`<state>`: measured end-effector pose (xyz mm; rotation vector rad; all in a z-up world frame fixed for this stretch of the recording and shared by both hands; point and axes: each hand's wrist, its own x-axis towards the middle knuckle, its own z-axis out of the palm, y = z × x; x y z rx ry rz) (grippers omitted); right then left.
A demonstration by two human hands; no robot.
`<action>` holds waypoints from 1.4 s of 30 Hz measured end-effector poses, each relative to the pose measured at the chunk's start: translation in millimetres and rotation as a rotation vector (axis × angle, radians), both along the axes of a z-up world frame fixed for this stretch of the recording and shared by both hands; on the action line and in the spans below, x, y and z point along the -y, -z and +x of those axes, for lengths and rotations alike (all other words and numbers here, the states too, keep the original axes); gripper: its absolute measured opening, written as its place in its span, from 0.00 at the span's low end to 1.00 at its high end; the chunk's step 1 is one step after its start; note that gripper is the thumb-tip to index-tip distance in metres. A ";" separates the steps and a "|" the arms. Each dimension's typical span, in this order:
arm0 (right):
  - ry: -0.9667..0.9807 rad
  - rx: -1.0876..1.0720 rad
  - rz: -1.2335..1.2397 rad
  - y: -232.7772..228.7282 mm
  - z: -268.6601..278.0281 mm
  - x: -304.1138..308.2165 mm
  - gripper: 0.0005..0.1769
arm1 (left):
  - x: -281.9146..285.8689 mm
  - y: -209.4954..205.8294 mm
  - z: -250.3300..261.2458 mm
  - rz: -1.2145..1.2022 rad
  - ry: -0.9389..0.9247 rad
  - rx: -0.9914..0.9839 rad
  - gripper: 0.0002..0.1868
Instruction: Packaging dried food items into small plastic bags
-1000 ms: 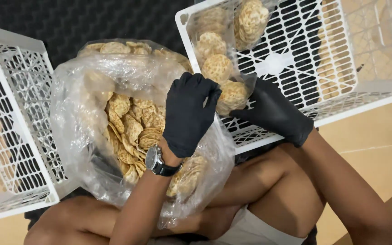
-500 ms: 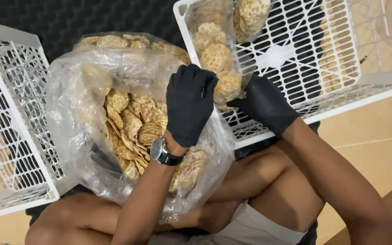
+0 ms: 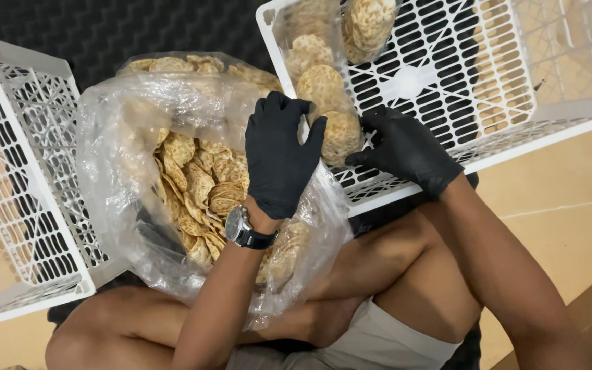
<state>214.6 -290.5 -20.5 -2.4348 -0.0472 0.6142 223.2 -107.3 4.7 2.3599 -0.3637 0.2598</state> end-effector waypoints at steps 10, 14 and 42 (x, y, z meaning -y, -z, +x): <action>-0.034 0.251 0.141 11.1 -10.2 33.7 0.30 | -22.9 -69.6 -41.7 -0.162 0.052 0.041 0.11; 0.122 0.856 0.073 -8.0 -36.1 24.1 0.08 | -57.7 -75.3 -80.5 -0.057 0.145 0.074 0.08; -0.061 0.283 -0.168 93.2 -127.8 -11.9 0.18 | -52.6 29.4 -239.2 0.150 0.500 0.027 0.11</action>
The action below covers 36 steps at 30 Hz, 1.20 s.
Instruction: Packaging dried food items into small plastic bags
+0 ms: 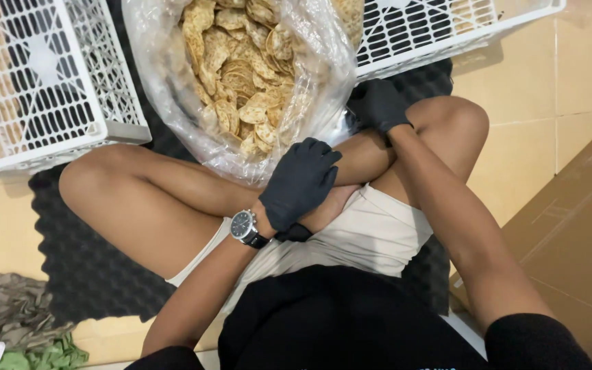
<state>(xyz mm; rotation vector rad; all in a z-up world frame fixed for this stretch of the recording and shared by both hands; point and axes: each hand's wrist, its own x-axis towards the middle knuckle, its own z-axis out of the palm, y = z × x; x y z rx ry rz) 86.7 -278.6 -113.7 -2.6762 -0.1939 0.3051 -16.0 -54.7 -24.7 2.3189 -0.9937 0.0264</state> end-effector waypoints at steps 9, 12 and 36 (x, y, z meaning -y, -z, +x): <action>0.224 0.074 0.218 -23.7 -20.4 1.3 0.18 | -15.8 -2.2 -3.6 -0.073 -0.089 -0.069 0.12; 0.255 0.212 0.410 -44.4 -35.1 -5.9 0.07 | -18.4 -20.4 0.9 -0.134 -0.120 -0.202 0.11; 0.541 -0.047 1.270 -248.1 -139.4 -55.1 0.05 | -25.4 -22.6 -29.6 -1.675 -0.201 -1.407 0.27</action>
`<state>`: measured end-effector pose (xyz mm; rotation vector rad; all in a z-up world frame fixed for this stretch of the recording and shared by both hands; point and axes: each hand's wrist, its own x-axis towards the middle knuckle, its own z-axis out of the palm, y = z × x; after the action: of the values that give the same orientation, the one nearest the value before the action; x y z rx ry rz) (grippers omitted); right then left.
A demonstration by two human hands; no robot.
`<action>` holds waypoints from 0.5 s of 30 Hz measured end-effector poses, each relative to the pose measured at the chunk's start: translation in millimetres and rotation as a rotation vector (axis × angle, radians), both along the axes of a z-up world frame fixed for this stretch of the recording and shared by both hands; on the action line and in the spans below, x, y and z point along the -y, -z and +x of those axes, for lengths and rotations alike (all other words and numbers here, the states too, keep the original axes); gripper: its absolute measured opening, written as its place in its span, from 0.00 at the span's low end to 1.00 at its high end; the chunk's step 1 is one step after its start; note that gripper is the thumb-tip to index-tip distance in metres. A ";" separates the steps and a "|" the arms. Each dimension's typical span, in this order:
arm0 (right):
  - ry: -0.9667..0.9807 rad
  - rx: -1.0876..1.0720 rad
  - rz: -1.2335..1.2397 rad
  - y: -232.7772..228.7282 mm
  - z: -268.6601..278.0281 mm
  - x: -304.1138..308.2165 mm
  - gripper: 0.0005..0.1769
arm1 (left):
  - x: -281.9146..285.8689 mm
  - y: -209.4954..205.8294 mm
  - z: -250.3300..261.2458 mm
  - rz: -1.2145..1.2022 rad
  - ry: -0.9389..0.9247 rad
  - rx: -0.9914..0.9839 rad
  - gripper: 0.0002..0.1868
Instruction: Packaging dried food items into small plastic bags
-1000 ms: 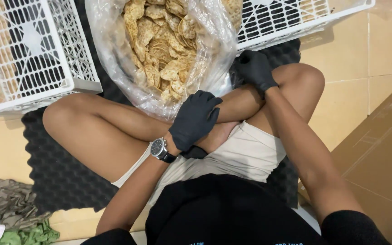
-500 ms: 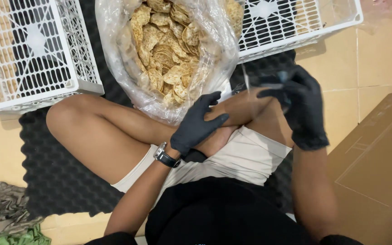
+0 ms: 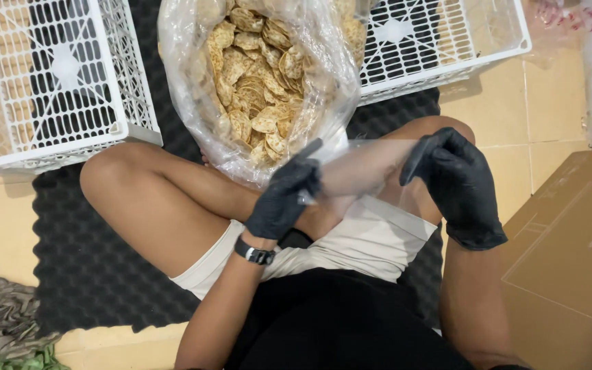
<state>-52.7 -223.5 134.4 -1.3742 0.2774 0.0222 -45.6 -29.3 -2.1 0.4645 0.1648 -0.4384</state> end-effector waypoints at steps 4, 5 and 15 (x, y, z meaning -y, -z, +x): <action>0.071 0.016 -0.117 41.4 0.5 24.0 0.05 | -25.6 5.3 2.7 0.252 -0.048 -0.003 0.21; 0.064 0.040 -0.196 30.0 0.6 13.5 0.06 | -32.4 5.7 3.0 0.401 -0.075 0.030 0.16; -0.001 0.161 -0.317 42.2 5.6 15.8 0.07 | -46.9 -33.5 -4.7 0.833 -0.255 0.143 0.05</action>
<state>-47.0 -239.2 92.2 -1.6813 0.1481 -0.1367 -50.3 17.7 31.5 1.2726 0.2637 -0.0639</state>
